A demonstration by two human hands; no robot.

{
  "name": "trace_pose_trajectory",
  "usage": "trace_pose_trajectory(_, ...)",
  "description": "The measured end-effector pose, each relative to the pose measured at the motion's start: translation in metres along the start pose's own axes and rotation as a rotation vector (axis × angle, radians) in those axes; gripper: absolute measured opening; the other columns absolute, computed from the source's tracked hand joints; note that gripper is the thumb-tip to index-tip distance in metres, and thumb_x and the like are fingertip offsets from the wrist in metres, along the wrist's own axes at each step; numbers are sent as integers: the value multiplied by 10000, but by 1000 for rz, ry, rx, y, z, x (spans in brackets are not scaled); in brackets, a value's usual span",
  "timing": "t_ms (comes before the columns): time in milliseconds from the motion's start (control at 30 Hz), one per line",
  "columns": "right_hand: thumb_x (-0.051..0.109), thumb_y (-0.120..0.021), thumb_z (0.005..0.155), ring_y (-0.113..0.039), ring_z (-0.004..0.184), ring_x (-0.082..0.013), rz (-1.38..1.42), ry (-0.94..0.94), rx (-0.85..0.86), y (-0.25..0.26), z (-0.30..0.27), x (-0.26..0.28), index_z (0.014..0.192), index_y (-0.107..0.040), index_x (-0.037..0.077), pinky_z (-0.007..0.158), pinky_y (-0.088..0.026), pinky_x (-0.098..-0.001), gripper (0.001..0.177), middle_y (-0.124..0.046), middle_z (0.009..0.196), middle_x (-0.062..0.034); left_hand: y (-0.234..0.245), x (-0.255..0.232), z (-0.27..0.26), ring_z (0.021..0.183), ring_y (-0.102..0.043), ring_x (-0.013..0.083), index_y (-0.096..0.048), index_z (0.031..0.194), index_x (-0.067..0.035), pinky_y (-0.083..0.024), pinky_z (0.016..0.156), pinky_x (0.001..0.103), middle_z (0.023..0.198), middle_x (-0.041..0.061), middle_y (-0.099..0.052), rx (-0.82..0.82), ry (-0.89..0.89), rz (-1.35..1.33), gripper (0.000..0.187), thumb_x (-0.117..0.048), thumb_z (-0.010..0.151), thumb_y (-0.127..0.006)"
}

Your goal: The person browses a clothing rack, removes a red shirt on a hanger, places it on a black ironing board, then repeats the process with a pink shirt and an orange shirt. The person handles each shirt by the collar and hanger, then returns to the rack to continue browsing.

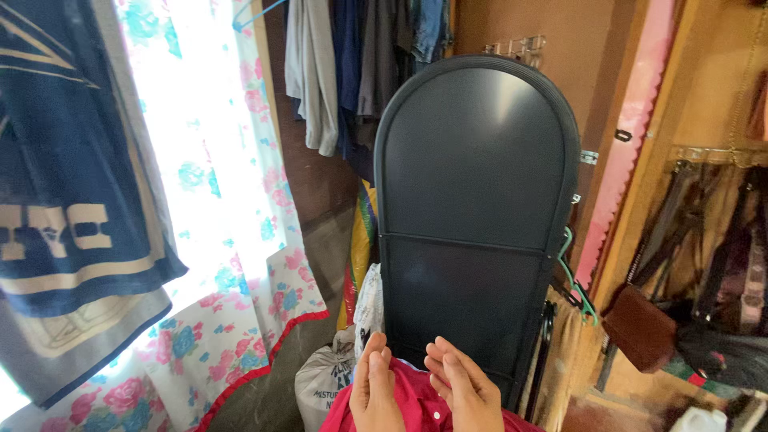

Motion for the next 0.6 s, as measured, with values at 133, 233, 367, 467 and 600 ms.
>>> trace_pose_trajectory(133, 215, -548, 991, -715, 1218, -319, 58, 64, 64, -13, -8, 7, 1326, -679, -8, 1048, -554, -458, 424, -754, 1282, -198, 0, -17, -3, 1383, -581, 256, -627, 1407, -80, -389, 1142, 421, 1446, 69, -662, 3, -19, -36, 470, -281, 1004, -490)
trace_pose_trajectory(233, 203, -552, 989, -715, 1210, -340, 109, 78, 128, -28, -10, 11, 1329, -669, -28, 1044, -551, -467, 427, -748, 1282, -226, 0, -31, -1, 1377, -592, 274, -619, 1411, -67, -406, 1137, 424, 1444, 94, -661, 24, -92, -91, 479, -285, 1005, -490)
trace_pose_trajectory(367, 205, -537, 993, -713, 1216, -331, 78, 36, 163, -49, -13, 14, 1336, -662, -20, 1049, -553, -456, 429, -746, 1288, -221, 8, -46, 2, 1382, -589, 256, -613, 1423, -85, -397, 1129, 405, 1457, 82, -656, -7, -114, -80, 486, -297, 1002, -496)
trace_pose_trajectory(467, 199, -543, 991, -715, 1215, -335, 90, 39, 204, -63, -20, 17, 1333, -663, -27, 1050, -545, -449, 428, -747, 1289, -223, 14, -57, 2, 1384, -588, 243, -609, 1432, -96, -385, 1125, 392, 1466, 70, -654, -29, -113, -72, 493, -301, 1001, -488)
trace_pose_trajectory(600, 190, -548, 983, -715, 1214, -343, 100, 24, 212, -74, -30, 13, 1331, -662, -35, 1045, -541, -455, 430, -749, 1290, -221, 22, -67, 1, 1378, -596, 235, -600, 1440, -112, -405, 1106, 393, 1471, 53, -651, -41, -117, -60, 495, -309, 1005, -469)
Point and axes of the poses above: each hand's wrist, its own z-axis towards the middle knuckle, its own y-axis out of the back of the hand, x = y × z, the point moved 5 cm from there along z, towards the middle knuckle
